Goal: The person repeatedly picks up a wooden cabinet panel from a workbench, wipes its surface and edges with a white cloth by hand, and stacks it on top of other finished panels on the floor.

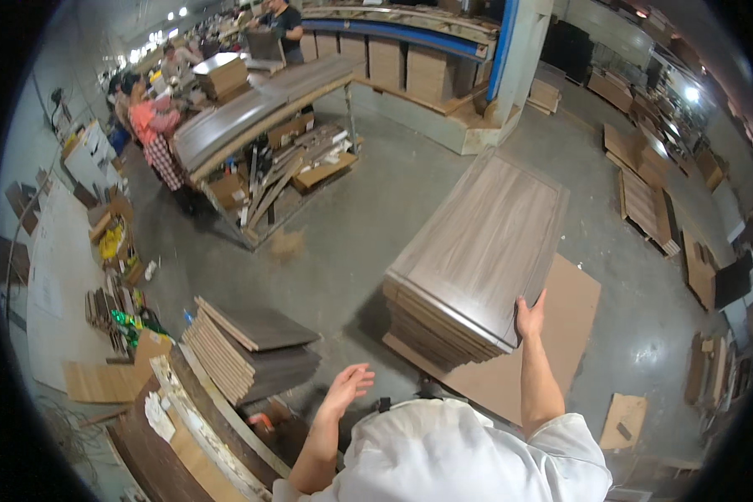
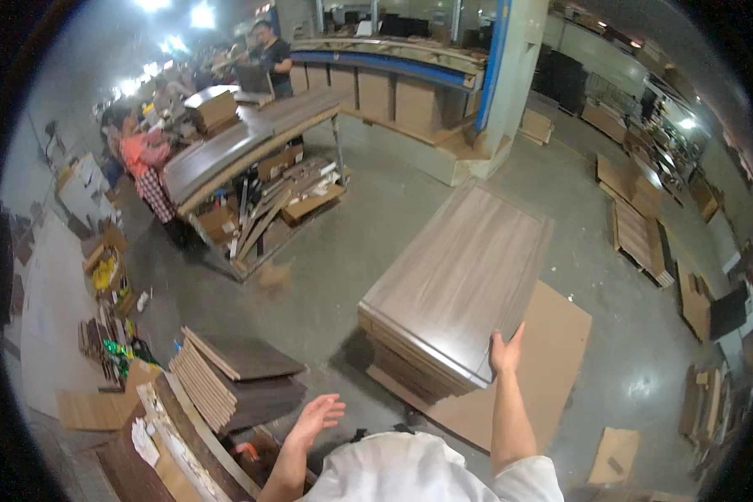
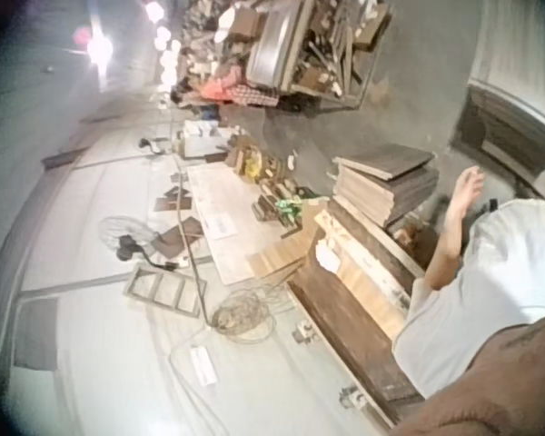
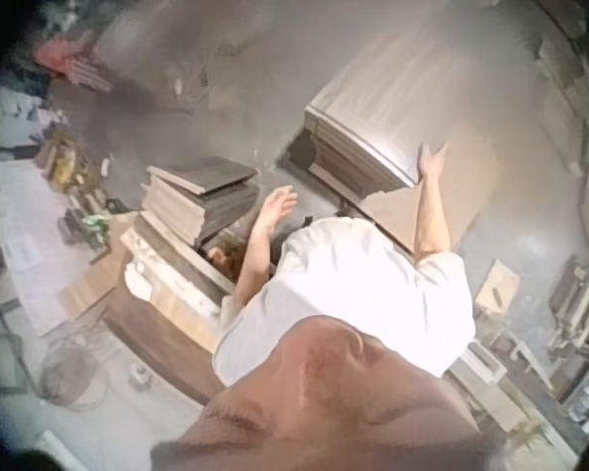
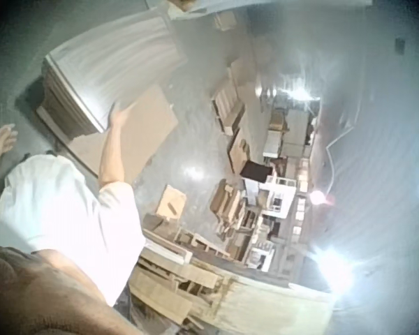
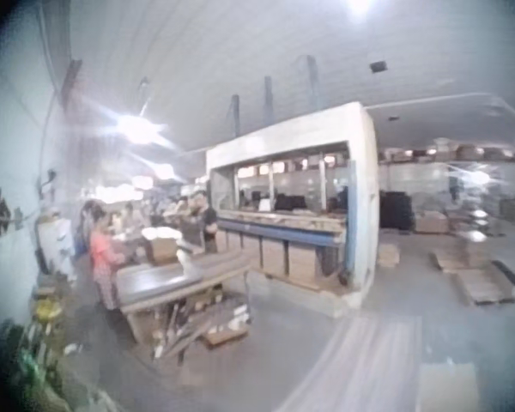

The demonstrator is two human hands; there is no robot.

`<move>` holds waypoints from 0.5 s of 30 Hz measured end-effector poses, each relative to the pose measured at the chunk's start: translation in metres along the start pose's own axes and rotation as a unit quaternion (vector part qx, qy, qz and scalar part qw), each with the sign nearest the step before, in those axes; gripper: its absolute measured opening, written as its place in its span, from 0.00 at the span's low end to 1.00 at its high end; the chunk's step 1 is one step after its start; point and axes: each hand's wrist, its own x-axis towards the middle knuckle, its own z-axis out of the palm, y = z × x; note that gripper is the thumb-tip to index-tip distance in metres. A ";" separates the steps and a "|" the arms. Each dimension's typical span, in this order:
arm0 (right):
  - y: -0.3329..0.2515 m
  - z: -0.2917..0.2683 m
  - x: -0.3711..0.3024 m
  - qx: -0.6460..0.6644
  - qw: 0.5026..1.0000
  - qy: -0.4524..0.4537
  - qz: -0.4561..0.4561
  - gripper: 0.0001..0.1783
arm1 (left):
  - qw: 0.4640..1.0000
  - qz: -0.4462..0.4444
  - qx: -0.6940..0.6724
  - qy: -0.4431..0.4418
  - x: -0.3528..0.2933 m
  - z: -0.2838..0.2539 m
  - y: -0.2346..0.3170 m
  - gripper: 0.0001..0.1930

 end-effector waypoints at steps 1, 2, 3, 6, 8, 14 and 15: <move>-0.004 0.000 -0.006 -0.016 0.999 -0.007 0.028 0.50 | 1.000 0.018 0.001 0.002 0.000 -0.006 -0.005 0.24; 0.006 0.006 -0.013 -0.029 0.999 -0.015 0.024 0.50 | 0.999 0.035 0.002 0.004 -0.002 -0.011 -0.010 0.23; 0.014 0.015 -0.016 -0.015 1.000 0.017 -0.017 0.48 | 0.999 0.041 -0.008 0.004 -0.004 -0.018 -0.010 0.23; 0.023 0.022 -0.018 -0.058 0.990 0.066 -0.108 0.46 | 0.997 0.060 -0.027 0.050 -0.008 -0.050 -0.020 0.22; 0.018 0.025 -0.024 -0.125 0.963 0.136 -0.195 0.43 | 0.984 0.098 -0.035 0.142 -0.021 -0.085 -0.025 0.19; -0.127 0.094 -0.088 -0.064 0.918 0.090 -0.380 0.33 | 0.749 0.092 0.257 0.604 -0.092 -0.267 -0.085 0.19; -0.149 0.123 -0.103 -0.052 0.908 0.046 -0.414 0.31 | 0.642 0.070 0.339 0.684 -0.111 -0.288 -0.103 0.21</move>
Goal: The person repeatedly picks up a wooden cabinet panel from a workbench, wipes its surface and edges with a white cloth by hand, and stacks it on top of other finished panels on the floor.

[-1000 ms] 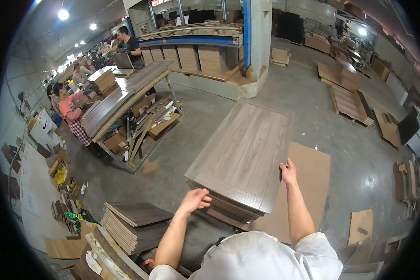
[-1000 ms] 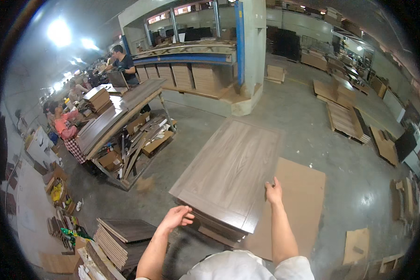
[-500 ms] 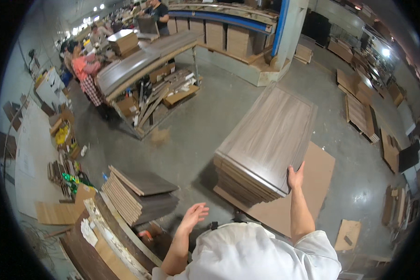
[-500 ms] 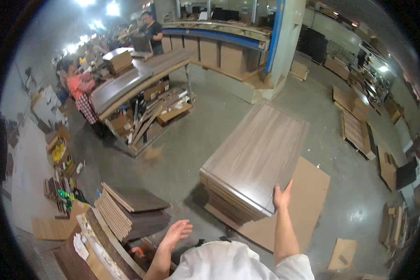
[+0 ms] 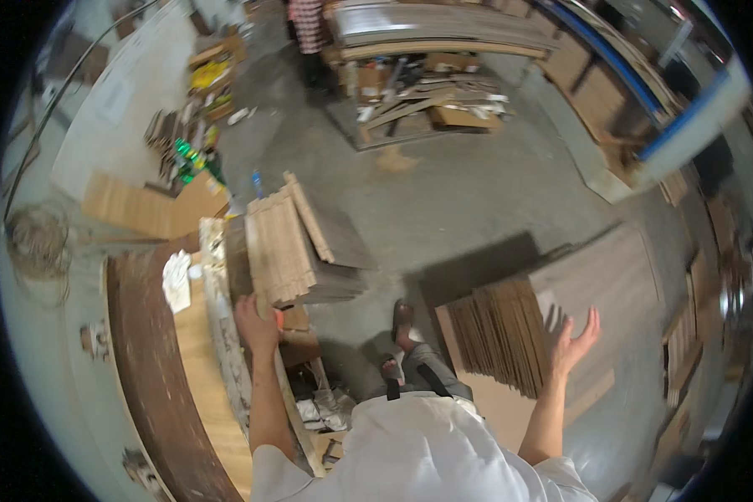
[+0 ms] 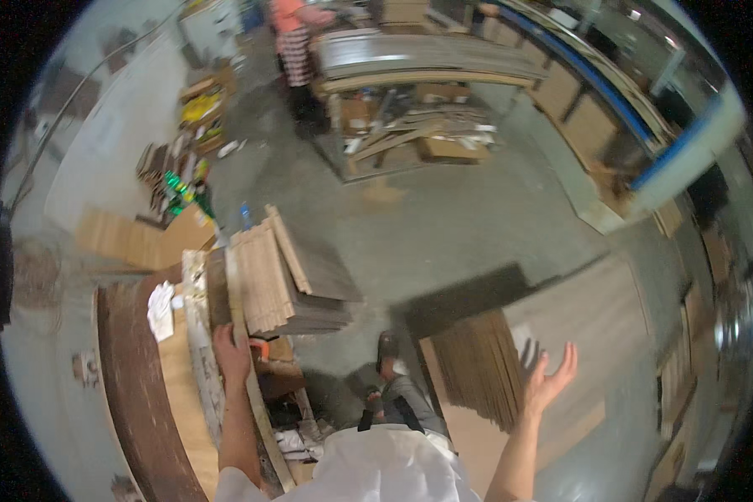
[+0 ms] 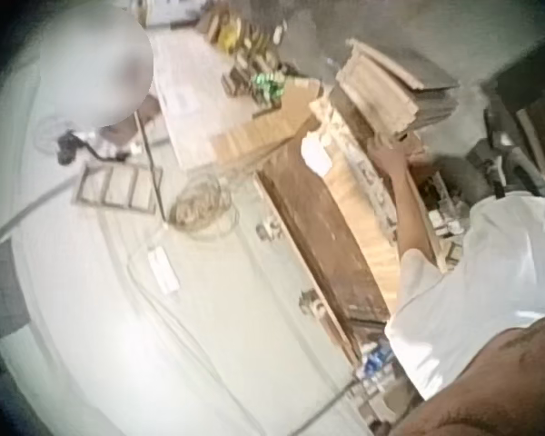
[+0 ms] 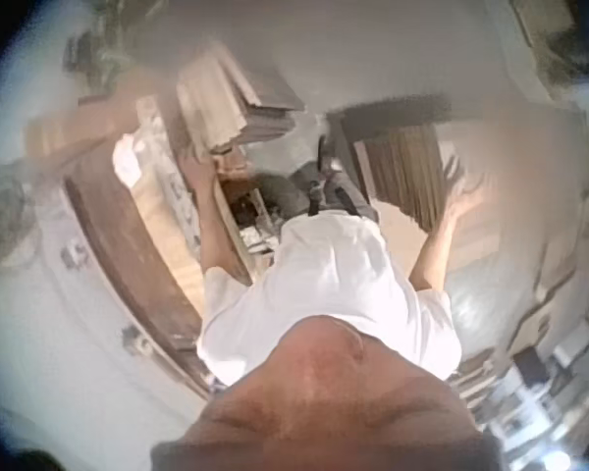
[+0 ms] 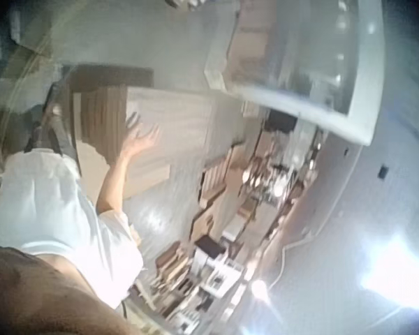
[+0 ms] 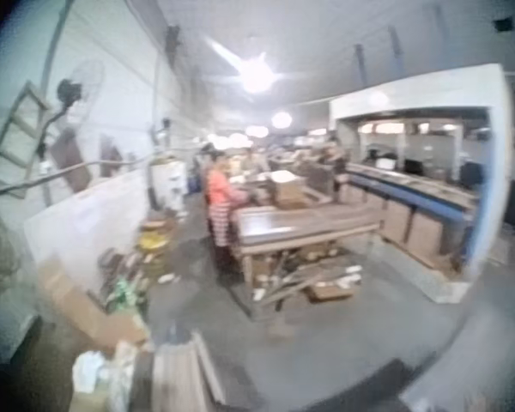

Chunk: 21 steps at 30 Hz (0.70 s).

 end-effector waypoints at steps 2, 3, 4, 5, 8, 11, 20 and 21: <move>-0.054 0.057 0.008 0.103 0.990 -0.087 -0.035 0.28 | 0.984 -0.144 0.104 0.002 0.012 -0.016 -0.047 0.33; -0.084 0.092 0.006 0.190 0.966 -0.166 -0.060 0.26 | 0.966 -0.211 0.152 0.004 0.006 -0.017 -0.075 0.38; -0.115 0.127 0.002 0.218 0.946 -0.232 -0.064 0.25 | 0.960 -0.228 0.162 0.007 -0.003 -0.019 -0.084 0.38; -0.144 0.164 -0.005 0.244 0.921 -0.297 -0.067 0.23 | 0.962 -0.186 0.197 -0.026 -0.008 -0.022 -0.085 0.42; -0.205 0.291 -0.062 0.307 0.818 -0.487 -0.006 0.24 | 0.956 -0.209 0.197 -0.051 0.001 -0.026 -0.082 0.50; -0.270 0.389 -0.113 0.282 0.735 -0.617 -0.006 0.25 | 0.945 -0.269 0.171 -0.079 0.011 -0.028 -0.081 0.52; -0.393 0.572 -0.196 0.256 0.733 -0.629 -0.039 0.28 | 0.923 -0.310 0.159 -0.161 0.036 -0.027 -0.072 0.57; -0.393 0.578 -0.201 0.260 0.753 -0.605 -0.007 0.30 | 0.919 -0.324 0.161 -0.158 0.035 -0.028 -0.073 0.57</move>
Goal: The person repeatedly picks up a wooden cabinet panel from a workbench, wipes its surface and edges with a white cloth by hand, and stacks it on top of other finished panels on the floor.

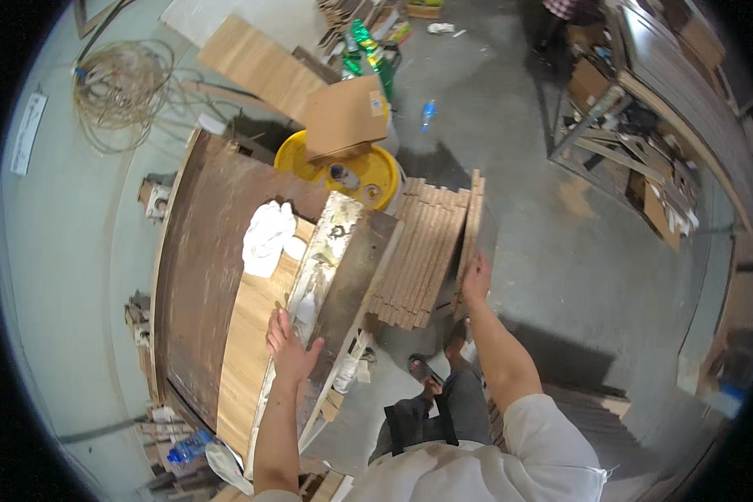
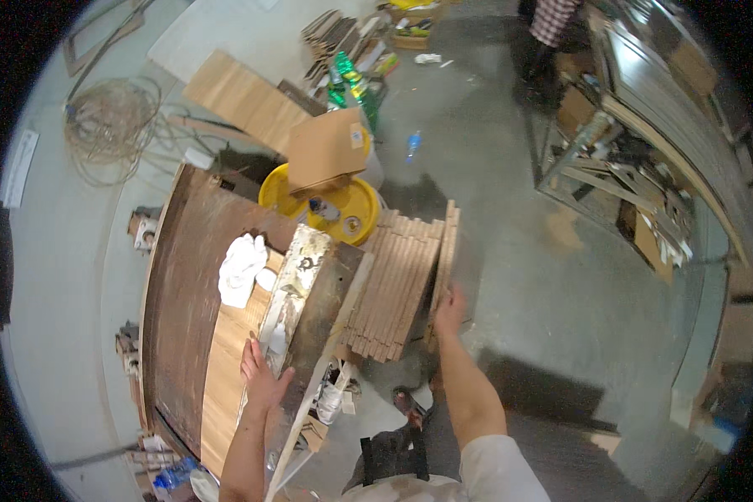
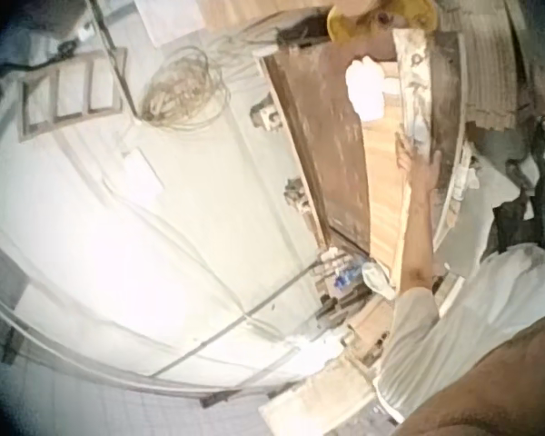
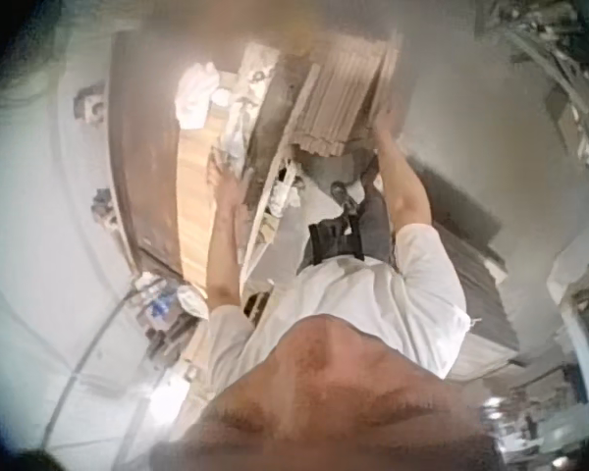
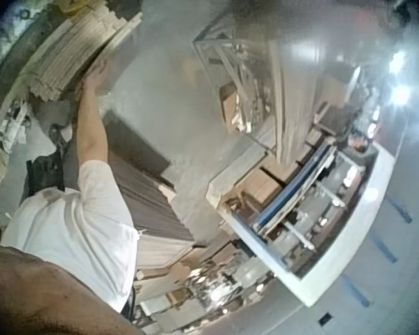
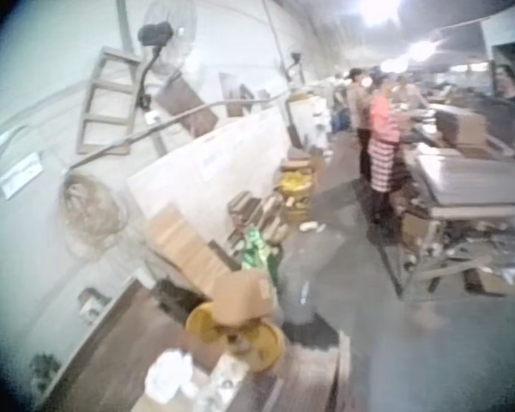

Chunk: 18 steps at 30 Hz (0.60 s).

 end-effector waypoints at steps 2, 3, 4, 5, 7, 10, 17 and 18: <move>-0.017 0.009 -0.017 0.038 0.999 -0.007 0.021 0.26 | 1.000 0.009 0.019 0.008 -0.006 0.001 -0.010 0.57; 0.007 0.003 -0.011 0.012 1.000 0.022 0.002 0.24 | 1.000 0.006 0.009 0.008 -0.001 0.002 -0.003 0.57; 0.037 -0.006 -0.008 -0.020 0.998 0.047 0.019 0.24 | 1.000 0.011 0.014 0.000 0.001 0.001 0.001 0.57; 0.057 -0.012 -0.007 -0.051 0.996 0.069 0.035 0.24 | 1.000 0.012 0.021 -0.008 0.001 -0.001 0.001 0.57; 0.031 -0.016 -0.019 0.144 0.966 0.073 0.200 0.27 | 0.999 -0.017 0.028 -0.011 -0.008 -0.005 -0.007 0.57; 0.081 -0.032 0.014 0.085 0.995 -0.006 0.051 0.29 | 0.999 -0.010 0.035 -0.014 0.010 -0.003 0.001 0.59; 0.000 0.013 0.019 0.091 0.992 -0.084 0.031 0.28 | 0.998 -0.014 0.047 -0.032 -0.001 -0.005 -0.006 0.61; 0.009 0.007 0.023 0.115 0.991 -0.067 -0.003 0.28 | 0.999 -0.011 0.036 -0.037 0.002 -0.006 -0.002 0.61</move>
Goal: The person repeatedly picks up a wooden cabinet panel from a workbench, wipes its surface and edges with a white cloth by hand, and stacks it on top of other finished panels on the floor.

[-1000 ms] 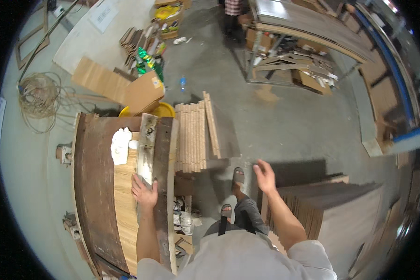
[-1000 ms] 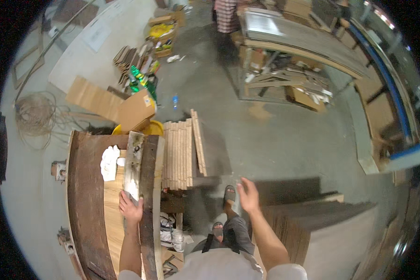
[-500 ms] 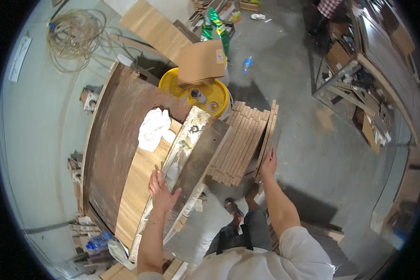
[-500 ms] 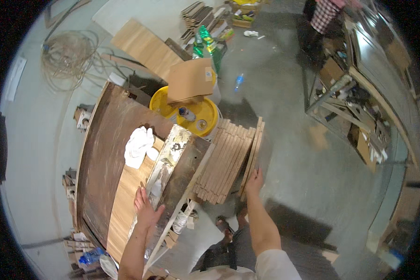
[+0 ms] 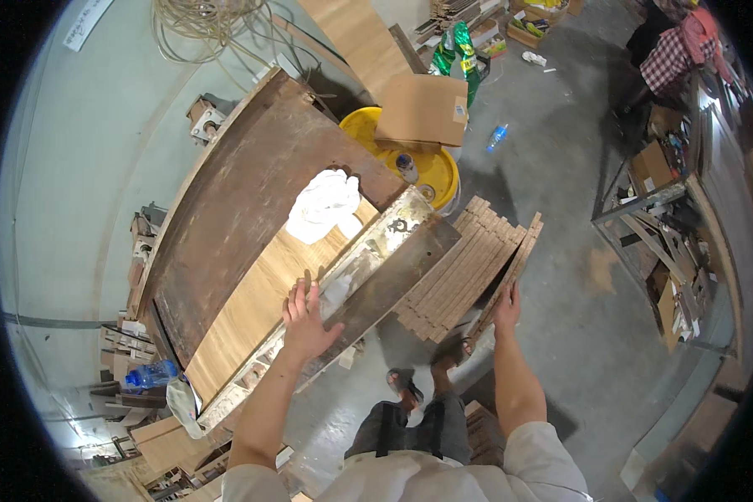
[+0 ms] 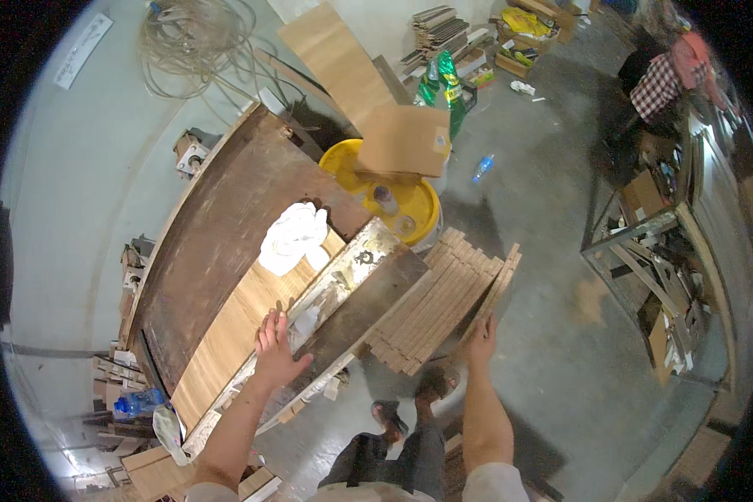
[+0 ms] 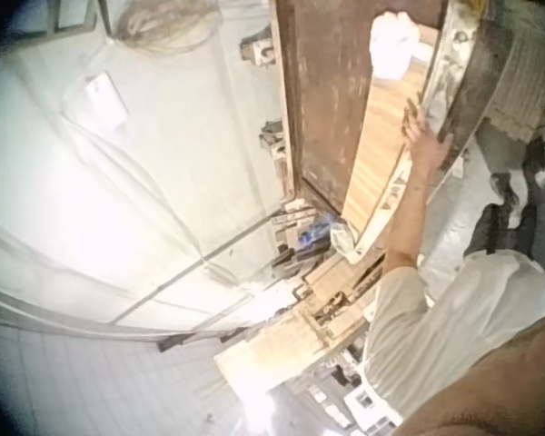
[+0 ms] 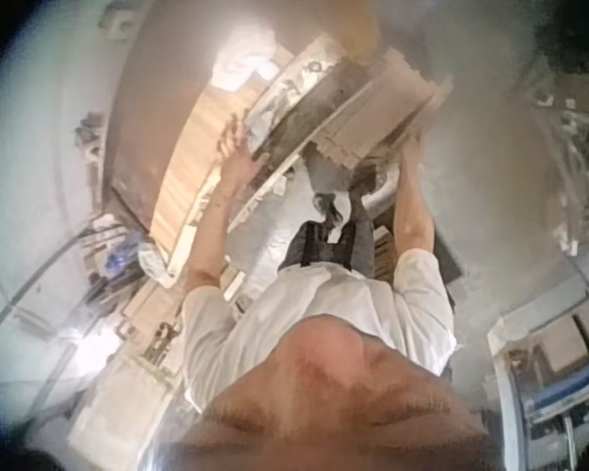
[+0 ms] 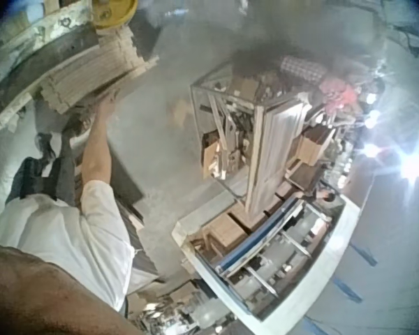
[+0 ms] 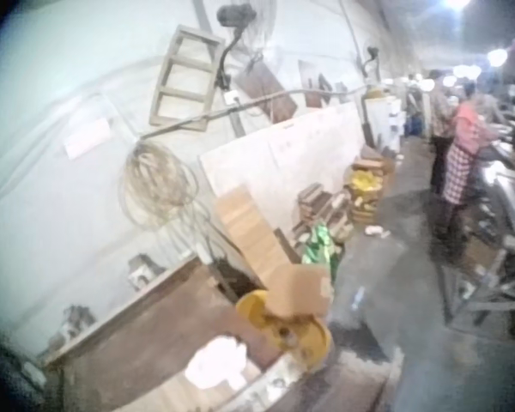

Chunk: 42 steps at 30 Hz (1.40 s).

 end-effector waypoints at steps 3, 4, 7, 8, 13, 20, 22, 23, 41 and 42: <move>-0.001 -0.009 -0.005 -0.033 0.998 0.061 -0.014 0.29 | 1.000 -0.013 -0.007 -0.013 -0.001 -0.006 0.003 0.60; -0.002 -0.012 -0.006 -0.090 0.989 0.118 0.010 0.28 | 0.999 -0.024 -0.007 -0.026 -0.001 -0.009 0.004 0.60; -0.016 -0.028 -0.020 -0.213 0.959 0.187 0.021 0.25 | 0.998 -0.043 -0.005 -0.034 -0.006 -0.018 0.000 0.58; -0.032 -0.031 -0.030 -0.273 0.942 0.196 -0.012 0.24 | 0.998 -0.040 -0.002 -0.041 -0.009 -0.020 -0.002 0.57; 0.018 -0.142 0.008 -0.350 0.918 0.166 0.089 0.22 | 0.997 -0.037 -0.061 -0.030 -0.006 -0.019 -0.003 0.54; -0.028 -0.227 -0.141 -0.268 0.951 0.136 -0.069 0.34 | 0.994 0.000 -0.098 0.044 -0.034 -0.004 -0.033 0.53; -0.054 -0.243 -0.203 -0.224 0.943 0.203 -0.138 0.24 | 0.991 0.023 -0.116 0.055 -0.029 -0.008 -0.027 0.54; -0.072 -0.248 -0.227 -0.224 0.933 0.206 -0.191 0.21 | 0.989 0.028 -0.138 0.035 -0.034 -0.016 -0.030 0.54; -0.323 -0.199 -0.546 0.083 0.886 0.161 -0.427 0.18 | 0.671 0.090 -0.735 -0.037 -0.138 0.001 -0.044 0.36; -0.319 -0.202 -0.530 0.083 0.886 0.160 -0.426 0.18 | 0.567 0.039 -0.821 -0.061 -0.141 -0.010 -0.067 0.40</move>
